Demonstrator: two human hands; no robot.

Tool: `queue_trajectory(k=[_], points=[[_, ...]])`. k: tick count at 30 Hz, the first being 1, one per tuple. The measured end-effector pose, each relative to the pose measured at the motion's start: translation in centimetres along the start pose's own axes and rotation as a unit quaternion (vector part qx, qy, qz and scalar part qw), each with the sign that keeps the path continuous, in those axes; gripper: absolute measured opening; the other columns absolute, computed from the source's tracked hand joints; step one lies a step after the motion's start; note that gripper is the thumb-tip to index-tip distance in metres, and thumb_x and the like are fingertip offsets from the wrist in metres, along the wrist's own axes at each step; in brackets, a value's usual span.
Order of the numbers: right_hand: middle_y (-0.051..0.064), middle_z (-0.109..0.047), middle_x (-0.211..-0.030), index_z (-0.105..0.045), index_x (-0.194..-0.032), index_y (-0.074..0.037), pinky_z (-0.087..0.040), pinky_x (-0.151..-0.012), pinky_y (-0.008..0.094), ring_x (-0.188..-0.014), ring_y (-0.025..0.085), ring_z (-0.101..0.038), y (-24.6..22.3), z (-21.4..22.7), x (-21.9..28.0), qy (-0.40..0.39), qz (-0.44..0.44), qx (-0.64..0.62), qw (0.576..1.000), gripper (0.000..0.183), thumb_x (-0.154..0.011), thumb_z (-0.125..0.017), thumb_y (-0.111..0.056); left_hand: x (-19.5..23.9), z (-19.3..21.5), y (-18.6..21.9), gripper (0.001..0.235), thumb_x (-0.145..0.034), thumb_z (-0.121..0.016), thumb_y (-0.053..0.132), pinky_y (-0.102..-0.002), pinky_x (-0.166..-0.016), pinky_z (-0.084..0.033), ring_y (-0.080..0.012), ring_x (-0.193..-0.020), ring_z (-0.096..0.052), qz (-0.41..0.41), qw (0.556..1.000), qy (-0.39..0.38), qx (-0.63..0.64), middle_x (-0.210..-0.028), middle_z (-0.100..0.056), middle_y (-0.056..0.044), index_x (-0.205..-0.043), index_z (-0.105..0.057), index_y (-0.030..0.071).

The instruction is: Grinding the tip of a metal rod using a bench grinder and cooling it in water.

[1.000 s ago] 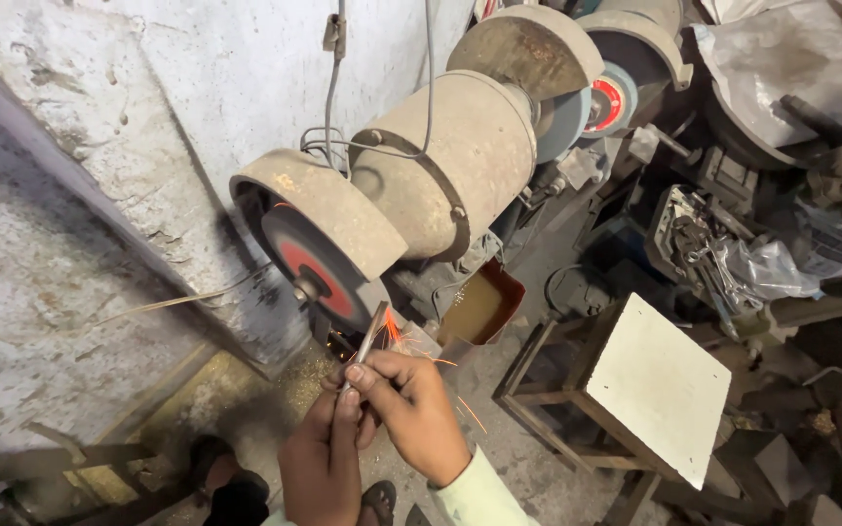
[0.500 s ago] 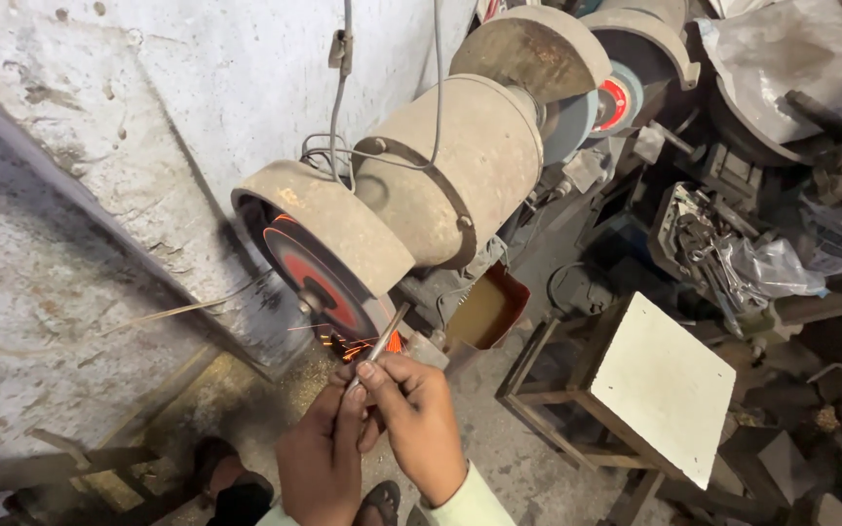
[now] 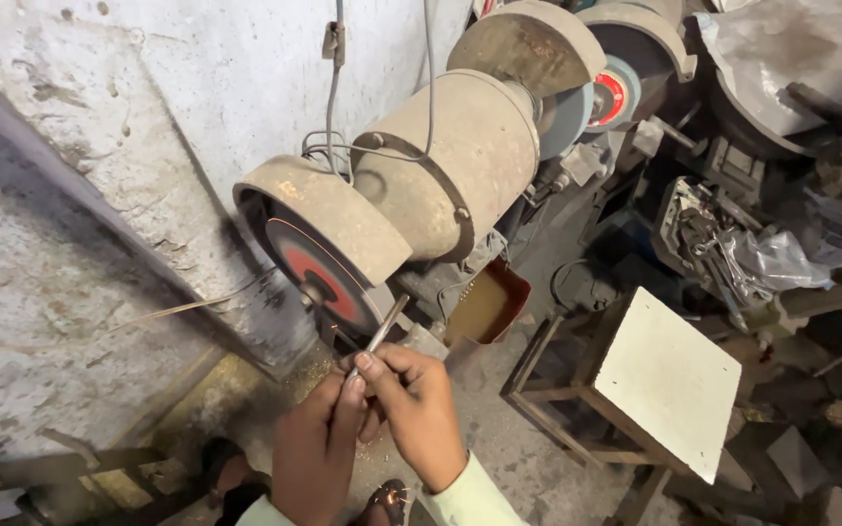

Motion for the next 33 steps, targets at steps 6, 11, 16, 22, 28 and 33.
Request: queue_trajectory(k=[6, 11, 16, 22, 28, 33], points=[[0.009, -0.070, -0.072, -0.070, -0.087, 0.010, -0.050, -0.048, 0.024, -0.054, 0.011, -0.062, 1.5, 0.7, 0.0, -0.002, 0.062, -0.001, 0.998, 0.030, -0.102, -0.068, -0.017, 0.3, 1.4, 1.2, 0.020, -0.094, -0.062, 0.025, -0.032, -0.051, -0.051, -0.0097, -0.052, -0.065, -0.050, 0.997, 0.004, -0.063, -0.064, -0.069, -0.004, -0.093, -0.065, 0.006], [0.008, -0.071, -0.077, -0.073, -0.097, 0.010, -0.051, -0.048, 0.025, -0.055, 0.011, -0.063, 0.3, 0.3, 0.0, 0.004, 0.056, -0.009, 0.998, 0.027, -0.100, -0.065, -0.016, -0.4, 1.0, -0.3, 0.025, -0.098, -0.058, 0.026, -0.032, -0.051, -0.046, -0.0126, -0.052, -0.055, 0.027, 0.998, -0.050, -0.019, -0.060, -0.063, -0.008, -0.087, -0.068, 0.005], [0.007, -0.069, -0.073, -0.074, -0.106, 0.009, -0.051, -0.048, 0.024, -0.051, 0.012, -0.061, 0.2, 0.2, 0.1, -0.016, 0.036, -0.011, 0.999, 0.030, -0.102, -0.059, -0.016, -1.0, 0.4, -1.4, 0.032, -0.101, -0.055, 0.026, -0.030, -0.054, -0.045, -0.0108, -0.057, -0.051, 0.024, 0.997, -0.075, 0.024, -0.060, -0.057, -0.008, -0.083, -0.065, 0.001], [0.007, -0.066, -0.070, -0.074, -0.110, 0.008, -0.052, -0.047, 0.025, -0.051, 0.013, -0.062, 0.2, 0.0, 0.1, -0.026, 0.025, -0.010, 0.999, 0.031, -0.104, -0.056, -0.017, -1.4, -1.1, -2.4, 0.039, -0.106, -0.050, 0.022, -0.028, -0.056, -0.043, -0.0078, -0.059, -0.049, 0.001, 0.978, -0.150, 0.142, -0.062, -0.060, -0.002, -0.075, -0.058, 0.000], [0.008, -0.067, -0.068, -0.074, -0.108, 0.007, -0.051, -0.045, 0.025, -0.050, 0.013, -0.061, 0.9, 0.2, -0.1, -0.002, 0.004, -0.003, 1.000, 0.030, -0.103, -0.057, -0.017, -1.1, -1.4, -3.5, 0.037, -0.104, -0.053, 0.023, -0.029, -0.052, -0.033, -0.0093, -0.056, -0.041, 0.086, 0.976, -0.131, 0.149, -0.062, -0.057, -0.002, -0.076, -0.059, -0.001], [0.008, -0.068, -0.070, -0.075, -0.107, 0.007, -0.047, -0.042, 0.024, -0.045, 0.013, -0.059, 1.1, 0.4, 0.1, 0.024, -0.001, 0.005, 1.000, 0.027, -0.101, -0.060, -0.015, -0.9, -1.5, -5.6, 0.031, -0.106, -0.055, 0.020, -0.026, -0.057, -0.040, -0.0066, -0.066, -0.046, 0.050, 0.980, -0.087, 0.170, -0.070, -0.055, 0.001, -0.086, -0.064, -0.003]])
Point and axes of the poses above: each hand's wrist, its own x-axis away from the middle knuckle, its own z-axis out of the back of the hand, y = z × x, the point moved 8 cm from there along -x, towards the middle knuckle
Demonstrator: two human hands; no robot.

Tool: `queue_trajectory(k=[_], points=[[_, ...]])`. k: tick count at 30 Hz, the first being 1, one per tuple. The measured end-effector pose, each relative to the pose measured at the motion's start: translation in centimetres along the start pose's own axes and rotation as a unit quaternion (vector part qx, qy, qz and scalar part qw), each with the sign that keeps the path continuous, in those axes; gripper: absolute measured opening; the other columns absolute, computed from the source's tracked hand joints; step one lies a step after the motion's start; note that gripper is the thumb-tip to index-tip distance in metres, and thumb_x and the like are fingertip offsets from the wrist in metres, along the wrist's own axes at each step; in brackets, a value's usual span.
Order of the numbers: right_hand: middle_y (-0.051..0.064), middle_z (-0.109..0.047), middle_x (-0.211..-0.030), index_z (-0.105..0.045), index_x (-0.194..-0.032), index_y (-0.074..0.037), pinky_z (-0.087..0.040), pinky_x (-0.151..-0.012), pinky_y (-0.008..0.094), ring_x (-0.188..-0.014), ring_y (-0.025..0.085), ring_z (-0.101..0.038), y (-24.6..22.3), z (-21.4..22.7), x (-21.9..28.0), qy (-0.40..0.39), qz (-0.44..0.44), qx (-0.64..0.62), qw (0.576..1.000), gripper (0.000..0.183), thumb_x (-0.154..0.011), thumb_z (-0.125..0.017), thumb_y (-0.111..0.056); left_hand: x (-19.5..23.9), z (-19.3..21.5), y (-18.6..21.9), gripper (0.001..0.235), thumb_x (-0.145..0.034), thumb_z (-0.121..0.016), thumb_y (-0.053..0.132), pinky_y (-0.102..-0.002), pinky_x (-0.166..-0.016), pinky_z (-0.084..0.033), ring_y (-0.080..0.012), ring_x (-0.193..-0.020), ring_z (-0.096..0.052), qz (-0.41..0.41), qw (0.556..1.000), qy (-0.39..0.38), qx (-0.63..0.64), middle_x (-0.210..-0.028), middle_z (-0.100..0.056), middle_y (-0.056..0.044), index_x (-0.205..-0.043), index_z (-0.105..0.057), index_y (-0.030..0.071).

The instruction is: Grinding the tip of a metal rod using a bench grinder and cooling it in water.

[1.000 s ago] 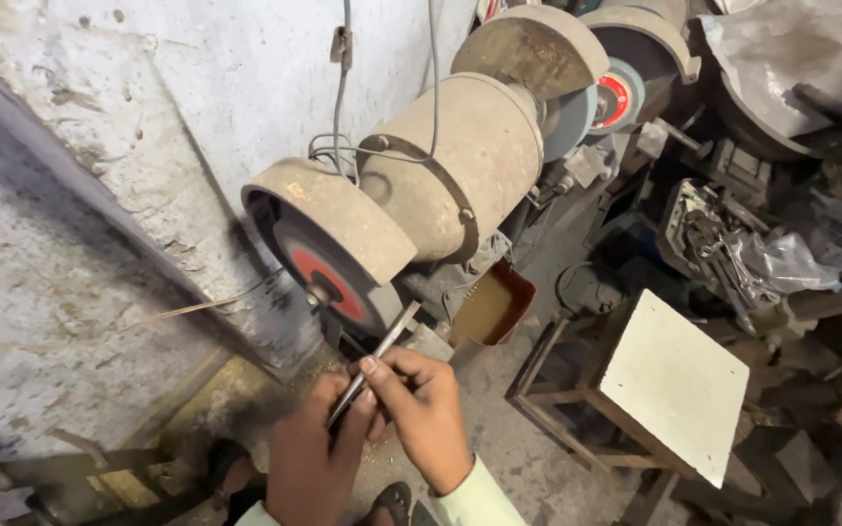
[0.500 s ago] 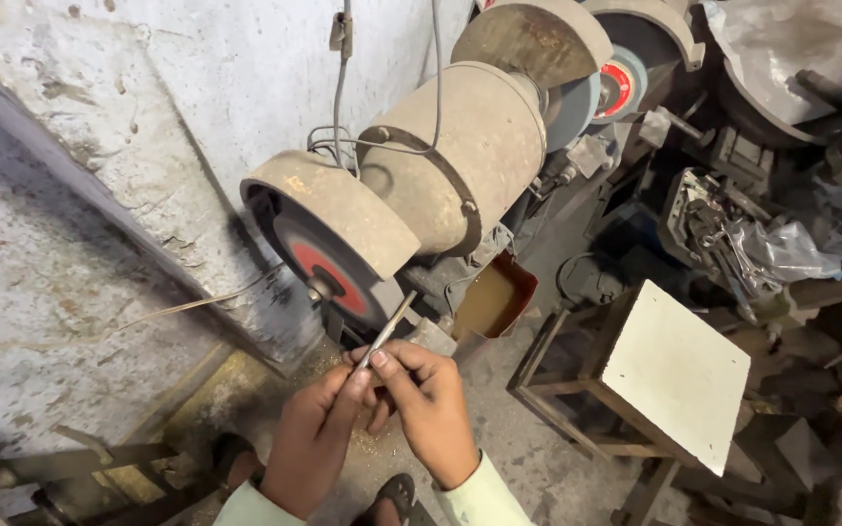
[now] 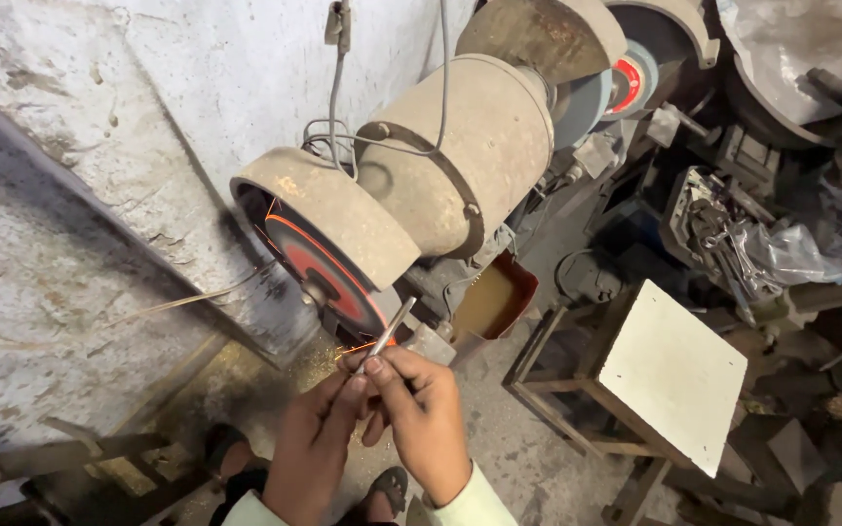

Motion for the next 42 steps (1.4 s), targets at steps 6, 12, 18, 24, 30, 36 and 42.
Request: queue_trajectory(k=[6, 12, 18, 24, 30, 36, 42], points=[[0.007, -0.064, -0.067, -0.075, -0.104, 0.006, -0.047, -0.042, 0.024, -0.045, 0.011, -0.058, -0.1, -0.1, -0.1, -0.007, 0.009, -0.004, 1.000, 0.026, -0.103, -0.058, -0.013, 0.2, -0.8, 1.1, 0.029, -0.102, -0.053, 0.019, -0.025, -0.060, -0.042, -0.0069, -0.068, -0.050, 0.005, 1.000, 0.014, 0.016, -0.072, -0.058, 0.002, -0.110, -0.071, -0.001], [0.005, -0.064, -0.067, -0.075, -0.102, 0.006, -0.044, -0.041, 0.024, -0.044, 0.011, -0.056, -0.4, -0.2, 0.1, 0.002, 0.000, -0.002, 1.000, 0.024, -0.101, -0.058, -0.011, 0.3, -0.6, 0.4, 0.032, -0.101, -0.055, 0.021, -0.025, -0.064, -0.046, -0.0075, -0.071, -0.053, 0.028, 0.998, 0.051, 0.006, -0.073, -0.061, 0.000, -0.117, -0.073, -0.001], [0.006, -0.064, -0.066, -0.077, -0.104, 0.005, -0.043, -0.041, 0.023, -0.044, 0.010, -0.056, -0.5, -0.3, 0.0, -0.006, 0.010, -0.003, 1.000, 0.025, -0.102, -0.058, -0.011, 0.4, -0.8, 0.0, 0.033, -0.101, -0.055, 0.021, -0.025, -0.065, -0.047, -0.0078, -0.071, -0.055, 0.007, 0.998, 0.056, -0.002, -0.073, -0.062, 0.000, -0.120, -0.072, 0.000], [0.006, -0.064, -0.068, -0.076, -0.102, 0.006, -0.045, -0.042, 0.024, -0.045, 0.011, -0.057, -0.6, -0.2, 0.2, -0.014, 0.005, -0.005, 1.000, 0.024, -0.102, -0.058, -0.011, 0.8, -0.8, -0.1, 0.035, -0.101, -0.053, 0.021, -0.024, -0.066, -0.048, -0.0067, -0.073, -0.056, -0.009, 0.996, 0.082, -0.014, -0.074, -0.065, 0.000, -0.126, -0.069, 0.001], [0.007, -0.066, -0.069, -0.075, -0.102, 0.007, -0.047, -0.043, 0.024, -0.048, 0.011, -0.057, -0.1, -0.2, 0.0, -0.026, 0.006, 0.004, 1.000, 0.025, -0.102, -0.058, -0.011, 1.1, -0.8, 0.1, 0.037, -0.102, -0.054, 0.021, -0.023, -0.067, -0.048, -0.0061, -0.074, -0.057, -0.030, 0.995, 0.098, -0.019, -0.075, -0.064, 0.000, -0.127, -0.070, -0.001], [0.007, -0.067, -0.070, -0.074, -0.102, 0.008, -0.048, -0.045, 0.024, -0.049, 0.011, -0.059, -0.4, -0.2, 0.0, -0.040, 0.012, 0.015, 0.999, 0.025, -0.102, -0.058, -0.011, 1.6, -1.0, -0.5, 0.036, -0.104, -0.053, 0.022, -0.024, -0.063, -0.044, -0.0058, -0.068, -0.050, -0.011, 0.993, 0.119, -0.007, -0.068, -0.058, 0.001, -0.125, -0.071, -0.001], [0.007, -0.067, -0.071, -0.074, -0.103, 0.009, -0.047, -0.047, 0.023, -0.052, 0.010, -0.059, 0.2, 0.1, 0.0, -0.054, 0.027, 0.014, 0.998, 0.024, -0.103, -0.059, -0.010, 2.1, -0.9, 0.2, 0.036, -0.101, -0.054, 0.023, -0.024, -0.061, -0.046, -0.0052, -0.067, -0.053, -0.012, 0.987, 0.155, -0.050, -0.068, -0.062, 0.001, -0.125, -0.071, 0.002]])
Point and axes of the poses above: each hand's wrist, its own x-axis away from the middle knuckle, its own z-axis out of the back of the hand, y = z × x, the point moved 8 cm from there along -x, towards the middle knuckle
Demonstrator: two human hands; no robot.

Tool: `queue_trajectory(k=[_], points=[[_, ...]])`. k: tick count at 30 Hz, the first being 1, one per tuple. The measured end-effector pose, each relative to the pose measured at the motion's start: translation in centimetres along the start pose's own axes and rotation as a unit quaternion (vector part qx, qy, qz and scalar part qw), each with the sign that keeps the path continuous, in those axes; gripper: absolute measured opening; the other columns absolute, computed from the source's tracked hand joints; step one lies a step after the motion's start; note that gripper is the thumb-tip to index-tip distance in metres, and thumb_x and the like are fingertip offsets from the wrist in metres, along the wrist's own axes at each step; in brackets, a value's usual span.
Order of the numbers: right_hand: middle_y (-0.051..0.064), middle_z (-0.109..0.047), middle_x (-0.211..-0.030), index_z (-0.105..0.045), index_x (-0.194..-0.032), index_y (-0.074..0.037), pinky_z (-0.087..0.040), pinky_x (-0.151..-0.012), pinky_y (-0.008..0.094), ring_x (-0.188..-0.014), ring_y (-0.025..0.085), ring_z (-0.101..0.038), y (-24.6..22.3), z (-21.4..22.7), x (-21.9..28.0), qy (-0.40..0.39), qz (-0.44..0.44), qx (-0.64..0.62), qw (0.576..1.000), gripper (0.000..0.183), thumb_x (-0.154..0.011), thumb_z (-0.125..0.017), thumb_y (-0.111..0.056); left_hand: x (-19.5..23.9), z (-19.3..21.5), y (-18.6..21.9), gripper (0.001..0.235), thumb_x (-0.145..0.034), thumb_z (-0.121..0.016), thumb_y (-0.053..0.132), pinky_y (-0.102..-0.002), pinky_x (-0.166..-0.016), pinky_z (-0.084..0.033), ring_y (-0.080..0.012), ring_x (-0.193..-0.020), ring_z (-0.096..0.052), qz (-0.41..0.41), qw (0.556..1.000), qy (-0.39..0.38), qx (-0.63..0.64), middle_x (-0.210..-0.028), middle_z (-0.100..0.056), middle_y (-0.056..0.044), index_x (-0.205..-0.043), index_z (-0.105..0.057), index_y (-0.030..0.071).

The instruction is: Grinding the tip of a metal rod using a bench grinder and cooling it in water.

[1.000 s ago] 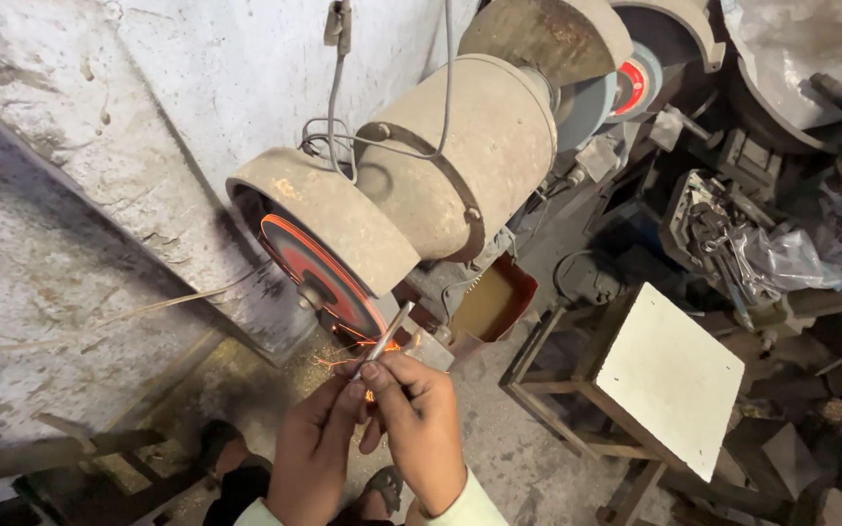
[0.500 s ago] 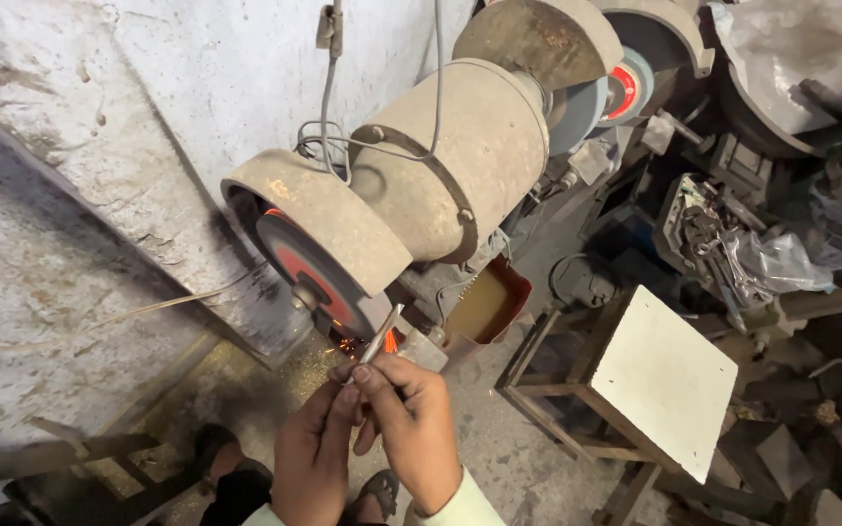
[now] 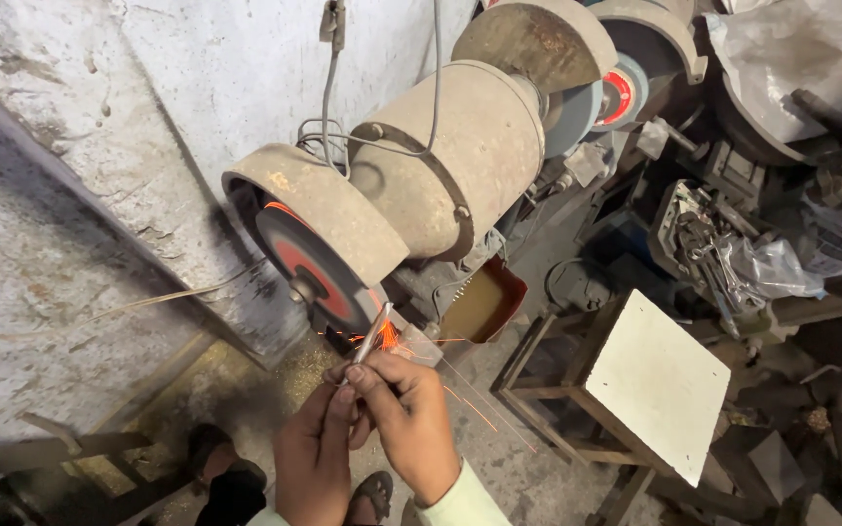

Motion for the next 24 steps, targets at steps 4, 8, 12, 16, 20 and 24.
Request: queue_trajectory(k=[4, 8, 12, 16, 20, 24], points=[[0.006, -0.067, -0.072, -0.074, -0.102, 0.008, -0.047, -0.047, 0.023, -0.051, 0.010, -0.059, -0.8, -0.3, 0.1, -0.008, -0.010, 0.005, 1.000, 0.023, -0.103, -0.059, -0.010, 0.3, 0.0, 0.7, 0.035, -0.101, -0.054, 0.023, -0.025, -0.064, -0.050, -0.0053, -0.071, -0.058, -0.006, 1.000, 0.012, -0.013, -0.070, -0.068, 0.000, -0.123, -0.071, 0.002], [0.005, -0.067, -0.073, -0.073, -0.102, 0.008, -0.047, -0.047, 0.024, -0.051, 0.011, -0.061, -0.9, -0.3, 0.2, -0.023, -0.017, 0.010, 1.000, 0.024, -0.102, -0.060, -0.011, 0.7, 0.0, -0.1, 0.035, -0.101, -0.054, 0.024, -0.026, -0.064, -0.050, -0.0067, -0.071, -0.058, 0.005, 1.000, 0.019, -0.011, -0.071, -0.068, -0.003, -0.123, -0.071, 0.003], [0.006, -0.068, -0.072, -0.073, -0.102, 0.008, -0.048, -0.048, 0.024, -0.052, 0.011, -0.061, -0.8, -0.3, 0.2, -0.040, -0.011, 0.017, 0.999, 0.024, -0.103, -0.060, -0.012, 1.0, 0.0, -0.5, 0.034, -0.102, -0.054, 0.024, -0.026, -0.065, -0.050, -0.0067, -0.072, -0.058, 0.001, 0.999, 0.038, -0.010, -0.073, -0.069, -0.004, -0.122, -0.072, 0.002], [0.006, -0.068, -0.073, -0.073, -0.101, 0.008, -0.048, -0.048, 0.024, -0.053, 0.011, -0.061, -0.8, -0.2, 0.2, -0.045, -0.004, 0.020, 0.999, 0.023, -0.103, -0.060, -0.011, 1.1, 0.0, -0.8, 0.035, -0.101, -0.054, 0.024, -0.026, -0.066, -0.050, -0.0064, -0.073, -0.059, 0.002, 0.999, 0.045, 0.002, -0.075, -0.070, -0.003, -0.125, -0.070, 0.003], [0.006, -0.068, -0.072, -0.073, -0.099, 0.008, -0.048, -0.047, 0.024, -0.052, 0.011, -0.062, -0.7, -0.1, 0.3, -0.032, -0.015, 0.020, 0.999, 0.022, -0.102, -0.061, -0.011, 1.1, 0.2, -0.9, 0.035, -0.100, -0.056, 0.024, -0.027, -0.067, -0.051, -0.0070, -0.074, -0.060, 0.021, 0.998, 0.059, -0.016, -0.075, -0.072, -0.005, -0.124, -0.071, 0.003], [0.007, -0.067, -0.071, -0.073, -0.098, 0.007, -0.048, -0.047, 0.024, -0.051, 0.011, -0.061, -0.6, -0.2, 0.2, -0.022, -0.017, 0.012, 1.000, 0.022, -0.102, -0.062, -0.011, 0.9, 0.2, -0.5, 0.033, -0.100, -0.057, 0.023, -0.026, -0.068, -0.053, -0.0068, -0.076, -0.063, 0.003, 0.998, 0.056, -0.012, -0.078, -0.075, -0.003, -0.121, -0.071, 0.002]])
Point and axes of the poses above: each hand's wrist, its own x-axis away from the middle knuckle, its own z-axis out of the back of the hand, y = z × x, the point moved 8 cm from there along -x, towards the middle knuckle
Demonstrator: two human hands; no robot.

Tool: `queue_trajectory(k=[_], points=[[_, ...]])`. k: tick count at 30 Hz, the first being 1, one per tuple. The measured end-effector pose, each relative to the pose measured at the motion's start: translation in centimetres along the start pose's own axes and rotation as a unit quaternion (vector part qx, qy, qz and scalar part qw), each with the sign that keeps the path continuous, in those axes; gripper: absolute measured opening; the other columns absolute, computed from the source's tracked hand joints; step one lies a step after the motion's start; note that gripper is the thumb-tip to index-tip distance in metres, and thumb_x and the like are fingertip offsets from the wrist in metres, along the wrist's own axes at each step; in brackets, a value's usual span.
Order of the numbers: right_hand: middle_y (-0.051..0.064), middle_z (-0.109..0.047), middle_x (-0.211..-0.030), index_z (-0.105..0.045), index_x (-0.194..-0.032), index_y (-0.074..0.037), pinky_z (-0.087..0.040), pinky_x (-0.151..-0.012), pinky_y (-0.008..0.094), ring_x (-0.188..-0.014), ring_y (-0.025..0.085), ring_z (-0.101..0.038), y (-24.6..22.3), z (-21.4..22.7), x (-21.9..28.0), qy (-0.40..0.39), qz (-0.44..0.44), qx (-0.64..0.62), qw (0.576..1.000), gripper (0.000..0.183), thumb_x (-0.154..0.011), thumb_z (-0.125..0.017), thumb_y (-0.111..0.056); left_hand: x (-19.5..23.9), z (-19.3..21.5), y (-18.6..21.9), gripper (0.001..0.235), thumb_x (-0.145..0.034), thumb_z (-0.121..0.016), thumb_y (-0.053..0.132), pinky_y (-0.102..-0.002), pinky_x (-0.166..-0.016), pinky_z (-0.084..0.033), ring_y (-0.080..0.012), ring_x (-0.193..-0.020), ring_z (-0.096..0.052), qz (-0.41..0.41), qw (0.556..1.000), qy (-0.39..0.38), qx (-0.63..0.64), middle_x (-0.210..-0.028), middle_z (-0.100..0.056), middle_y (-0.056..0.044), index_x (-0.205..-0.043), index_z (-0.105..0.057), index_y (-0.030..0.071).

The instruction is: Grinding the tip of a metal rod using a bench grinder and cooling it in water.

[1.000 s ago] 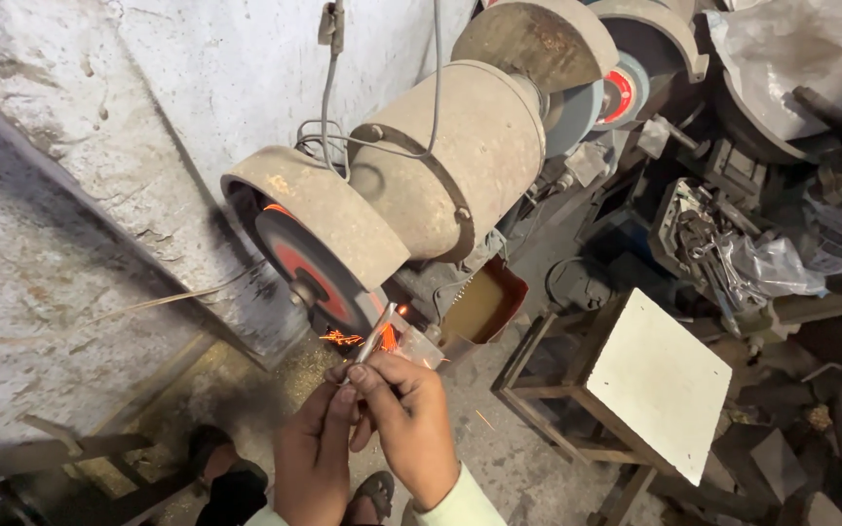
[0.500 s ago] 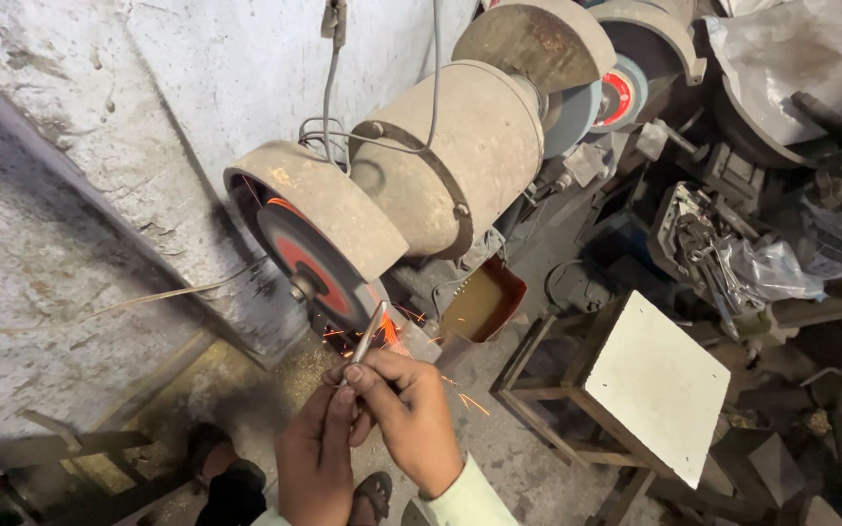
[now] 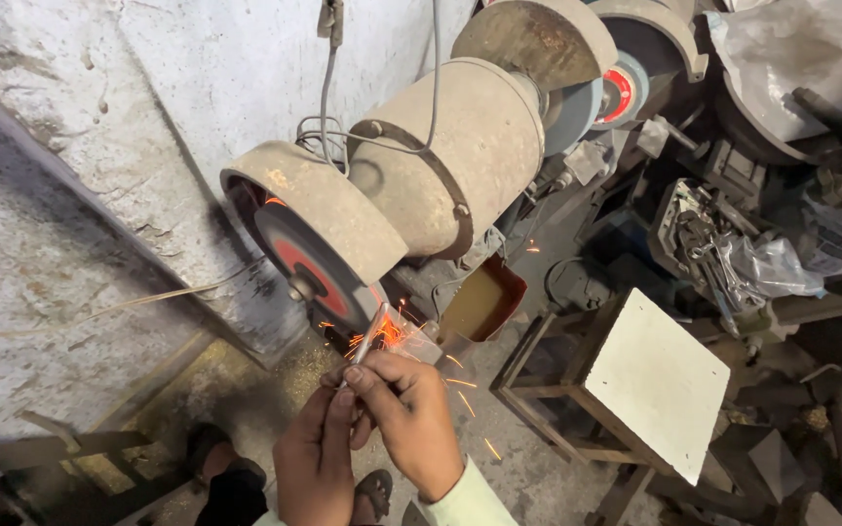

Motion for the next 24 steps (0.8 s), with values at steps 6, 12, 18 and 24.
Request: queue_trajectory(k=[6, 12, 18, 24], points=[[0.005, -0.067, -0.071, -0.073, -0.096, 0.006, -0.045, -0.044, 0.024, -0.048, 0.010, -0.059, -0.4, 0.0, -0.1, 0.031, -0.015, -0.011, 0.999, 0.023, -0.101, -0.060, -0.011, -0.6, -0.6, -1.4, 0.036, -0.101, -0.057, 0.024, -0.028, -0.066, -0.048, -0.0090, -0.070, -0.055, 0.034, 0.997, -0.025, 0.065, -0.073, -0.067, -0.008, -0.127, -0.072, 0.004], [0.005, -0.066, -0.066, -0.072, -0.093, 0.007, -0.044, -0.041, 0.024, -0.044, 0.011, -0.058, -0.4, 0.0, -0.2, 0.063, -0.023, -0.001, 0.998, 0.023, -0.101, -0.060, -0.011, -1.5, -0.3, 0.2, 0.037, -0.097, -0.058, 0.025, -0.028, -0.066, -0.055, -0.0090, -0.070, -0.065, -0.006, 0.999, -0.015, -0.036, -0.078, -0.078, -0.006, -0.128, -0.070, 0.008], [0.004, -0.065, -0.067, -0.073, -0.095, 0.006, -0.043, -0.040, 0.025, -0.043, 0.011, -0.056, -0.5, 0.0, -0.2, 0.084, -0.023, -0.014, 0.996, 0.022, -0.101, -0.059, -0.011, -1.8, -0.4, -0.2, 0.034, -0.098, -0.059, 0.026, -0.029, -0.067, -0.055, -0.0109, -0.072, -0.067, 0.011, 0.998, -0.035, -0.055, -0.075, -0.076, -0.009, -0.121, -0.073, 0.005], [0.005, -0.066, -0.067, -0.073, -0.094, 0.006, -0.042, -0.040, 0.024, -0.044, 0.010, -0.056, -0.4, 0.1, -0.2, 0.082, -0.023, -0.016, 0.996, 0.023, -0.101, -0.060, -0.012, -1.8, -0.3, 0.5, 0.032, -0.098, -0.058, 0.024, -0.030, -0.067, -0.055, -0.0101, -0.074, -0.067, 0.016, 0.999, -0.038, -0.030, -0.078, -0.077, -0.008, -0.120, -0.072, 0.004]])
Point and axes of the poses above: each hand's wrist, its own x-axis away from the middle knuckle, its own z-axis out of the back of the hand, y = z × x, the point moved 8 cm from there along -x, towards the middle knuckle
